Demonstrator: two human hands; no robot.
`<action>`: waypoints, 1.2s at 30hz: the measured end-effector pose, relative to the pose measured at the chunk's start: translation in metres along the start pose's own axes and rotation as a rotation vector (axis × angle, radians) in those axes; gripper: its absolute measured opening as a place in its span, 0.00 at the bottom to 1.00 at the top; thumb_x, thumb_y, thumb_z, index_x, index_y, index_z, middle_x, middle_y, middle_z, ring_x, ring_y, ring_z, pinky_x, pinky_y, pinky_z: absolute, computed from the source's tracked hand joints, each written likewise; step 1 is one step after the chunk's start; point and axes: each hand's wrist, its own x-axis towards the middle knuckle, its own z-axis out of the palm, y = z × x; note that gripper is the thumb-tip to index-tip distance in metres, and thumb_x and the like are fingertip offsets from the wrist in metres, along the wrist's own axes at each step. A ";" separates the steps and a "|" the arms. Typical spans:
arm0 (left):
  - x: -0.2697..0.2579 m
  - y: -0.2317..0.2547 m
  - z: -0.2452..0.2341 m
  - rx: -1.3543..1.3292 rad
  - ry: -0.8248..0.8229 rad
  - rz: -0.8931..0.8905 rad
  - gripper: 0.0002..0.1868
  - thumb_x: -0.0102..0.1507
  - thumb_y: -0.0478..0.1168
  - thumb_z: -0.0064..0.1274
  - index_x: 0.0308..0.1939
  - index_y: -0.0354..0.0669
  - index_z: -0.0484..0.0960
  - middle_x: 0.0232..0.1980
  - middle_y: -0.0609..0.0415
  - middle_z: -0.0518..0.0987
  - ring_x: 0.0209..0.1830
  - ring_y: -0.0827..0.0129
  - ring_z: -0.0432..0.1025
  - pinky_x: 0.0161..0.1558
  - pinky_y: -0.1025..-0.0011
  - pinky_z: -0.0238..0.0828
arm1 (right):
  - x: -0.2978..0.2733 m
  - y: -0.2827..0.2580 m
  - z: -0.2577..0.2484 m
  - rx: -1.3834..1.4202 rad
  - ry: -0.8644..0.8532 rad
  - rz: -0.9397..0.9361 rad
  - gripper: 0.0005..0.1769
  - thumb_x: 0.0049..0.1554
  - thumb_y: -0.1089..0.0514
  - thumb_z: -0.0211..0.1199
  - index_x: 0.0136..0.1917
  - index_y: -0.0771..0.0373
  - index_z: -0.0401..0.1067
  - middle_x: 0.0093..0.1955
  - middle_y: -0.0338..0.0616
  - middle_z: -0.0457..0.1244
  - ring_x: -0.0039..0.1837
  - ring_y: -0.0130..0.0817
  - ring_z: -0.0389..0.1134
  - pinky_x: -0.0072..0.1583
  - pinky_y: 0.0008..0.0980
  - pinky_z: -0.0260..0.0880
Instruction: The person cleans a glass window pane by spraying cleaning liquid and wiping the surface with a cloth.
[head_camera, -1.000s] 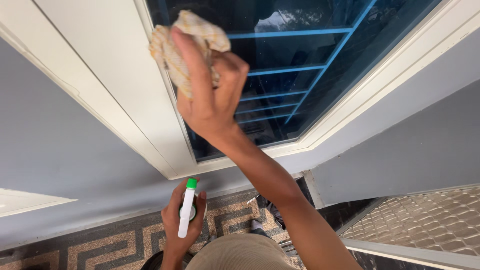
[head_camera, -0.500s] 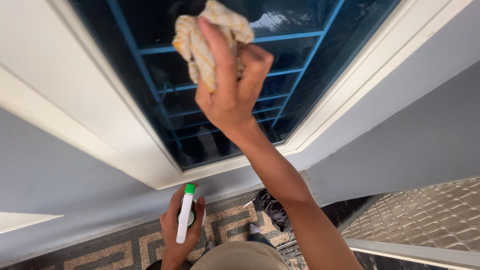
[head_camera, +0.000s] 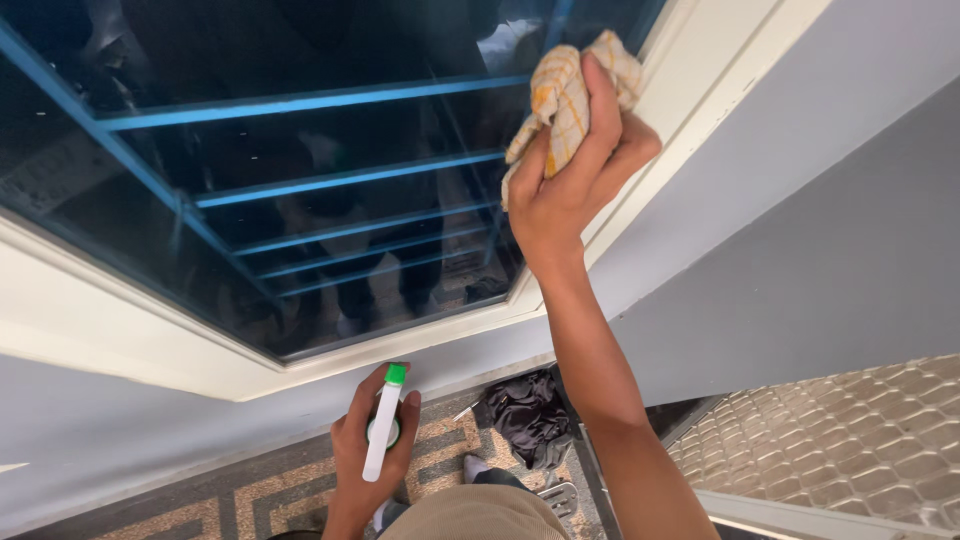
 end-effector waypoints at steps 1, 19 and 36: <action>0.000 0.002 0.007 -0.006 0.003 -0.009 0.23 0.60 0.36 0.60 0.60 0.42 0.77 0.19 0.58 0.79 0.15 0.79 0.73 0.19 0.77 0.65 | -0.004 0.006 -0.004 -0.017 -0.011 0.004 0.29 0.67 0.67 0.58 0.80 0.60 0.58 0.65 0.47 0.50 0.64 0.37 0.54 0.67 0.33 0.59; -0.019 0.009 0.019 -0.006 0.157 0.076 0.22 0.62 0.35 0.59 0.59 0.40 0.76 0.19 0.61 0.78 0.15 0.83 0.71 0.18 0.80 0.63 | -0.036 -0.009 0.003 0.048 -0.055 -0.065 0.30 0.61 0.65 0.60 0.76 0.61 0.61 0.61 0.46 0.49 0.62 0.39 0.52 0.64 0.37 0.56; -0.033 -0.018 -0.070 -0.021 0.254 0.043 0.20 0.63 0.35 0.60 0.59 0.40 0.76 0.18 0.61 0.75 0.16 0.84 0.67 0.20 0.80 0.60 | -0.139 -0.155 0.077 0.183 -0.147 -0.425 0.23 0.58 0.66 0.69 0.66 0.55 0.74 0.56 0.48 0.56 0.59 0.46 0.57 0.59 0.39 0.65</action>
